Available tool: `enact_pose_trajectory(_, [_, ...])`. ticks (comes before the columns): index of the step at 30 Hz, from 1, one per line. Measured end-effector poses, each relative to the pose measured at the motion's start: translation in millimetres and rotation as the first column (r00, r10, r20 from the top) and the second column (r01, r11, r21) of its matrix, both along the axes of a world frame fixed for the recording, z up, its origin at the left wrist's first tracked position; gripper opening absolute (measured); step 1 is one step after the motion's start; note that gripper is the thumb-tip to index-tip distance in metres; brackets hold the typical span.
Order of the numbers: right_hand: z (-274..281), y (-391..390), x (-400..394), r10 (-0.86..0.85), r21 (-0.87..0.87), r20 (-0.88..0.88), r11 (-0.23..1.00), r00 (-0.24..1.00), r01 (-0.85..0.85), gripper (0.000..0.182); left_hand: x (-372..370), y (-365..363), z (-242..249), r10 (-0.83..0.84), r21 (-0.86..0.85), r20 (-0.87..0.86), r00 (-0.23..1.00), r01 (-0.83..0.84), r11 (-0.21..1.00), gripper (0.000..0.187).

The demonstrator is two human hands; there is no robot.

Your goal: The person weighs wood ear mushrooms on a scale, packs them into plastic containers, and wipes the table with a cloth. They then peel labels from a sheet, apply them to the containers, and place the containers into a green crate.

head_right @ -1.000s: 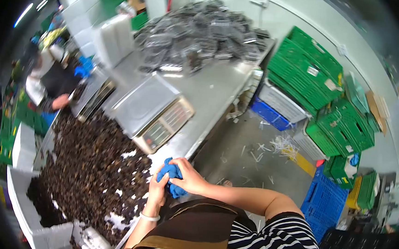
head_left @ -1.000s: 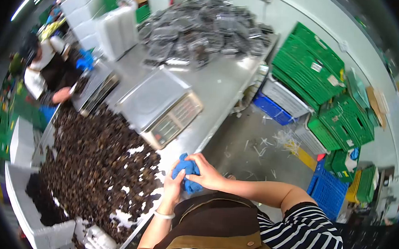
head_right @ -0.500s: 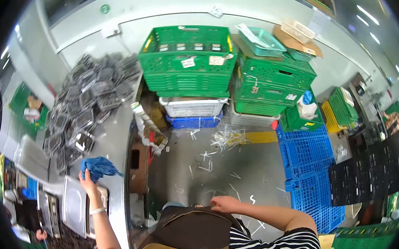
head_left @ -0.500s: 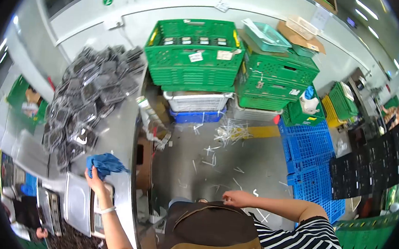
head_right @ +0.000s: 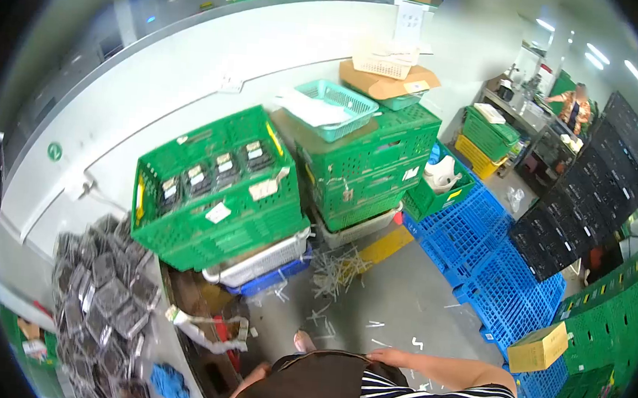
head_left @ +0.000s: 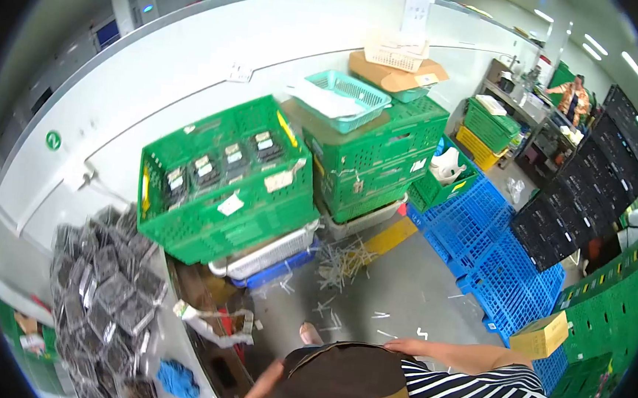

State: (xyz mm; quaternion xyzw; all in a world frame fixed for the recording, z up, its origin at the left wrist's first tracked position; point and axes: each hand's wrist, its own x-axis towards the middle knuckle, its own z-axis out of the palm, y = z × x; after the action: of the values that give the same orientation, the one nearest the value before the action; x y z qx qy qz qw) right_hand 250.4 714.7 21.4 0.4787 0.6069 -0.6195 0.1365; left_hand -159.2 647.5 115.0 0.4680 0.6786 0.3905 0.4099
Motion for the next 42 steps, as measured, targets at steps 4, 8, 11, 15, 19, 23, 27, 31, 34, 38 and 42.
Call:
enact_pose_trajectory(4, [35.5,68.7,-40.6,0.1,0.34,0.047,0.934,0.994,-0.11,0.056,-9.4,82.9,27.6,-0.161,-0.03,0.052,0.986,0.163,0.986,0.053])
enact_pose_trajectory(8, [17.0,107.4,-68.2,0.089,0.212,-0.221,0.976,0.971,-0.041,0.056,-30.8,159.1,45.6,-0.247,-0.058,0.02,0.969,0.248,0.967,0.051])
enact_pose_trajectory(11, [7.5,167.9,-83.6,0.312,0.303,-0.129,0.916,0.941,-0.262,0.053,-41.8,192.6,52.9,-0.254,-0.093,-0.006,0.967,0.252,0.963,0.05])
enact_pose_trajectory(15, [145.8,301.8,-119.3,0.405,0.358,-0.222,0.88,0.887,-0.313,0.045,-50.3,209.0,60.4,-0.184,-0.151,-0.008,0.983,0.18,0.972,0.049])
enact_pose_trajectory(19, [278.0,446.6,-154.5,0.236,0.36,-0.612,0.933,0.755,0.0,0.03,-28.8,208.6,78.4,-0.018,-0.213,0.021,1.0,0.022,0.977,0.047])
enact_pose_trajectory(23, [294.9,602.9,-200.9,0.121,0.645,-0.59,0.665,0.798,0.376,0.02,-3.8,223.5,95.6,0.09,-0.247,0.035,0.995,-0.079,0.966,0.046])
enact_pose_trajectory(27, [232.2,737.8,-256.5,0.204,0.981,-0.162,0.142,0.965,0.135,0.047,10.5,255.4,106.4,0.132,-0.275,0.021,0.991,-0.121,0.954,0.044])
enact_pose_trajectory(31, [207.4,778.2,-303.7,0.057,0.933,0.13,0.33,0.99,-0.142,0.041,-1.2,288.2,116.0,0.063,-0.29,-0.024,0.998,-0.067,0.955,0.043])
enact_pose_trajectory(34, [199.8,782.7,-302.4,0.087,0.978,0.197,0.058,0.976,-0.202,0.024,-10.0,300.0,121.5,0.019,-0.288,-0.057,0.998,-0.035,0.957,0.042])
enact_pose_trajectory(38, [234.8,766.9,-299.9,0.017,0.985,0.136,-0.111,0.99,-0.134,0.017,-29.2,281.1,136.4,-0.022,-0.165,-0.132,0.991,0.0,0.986,0.04])
enact_pose_trajectory(42, [355.4,633.0,-296.3,0.3,0.861,-0.507,0.217,0.808,0.459,0.017,-72.0,297.2,142.9,0.112,-0.036,0.084,0.99,-0.109,0.993,0.032])
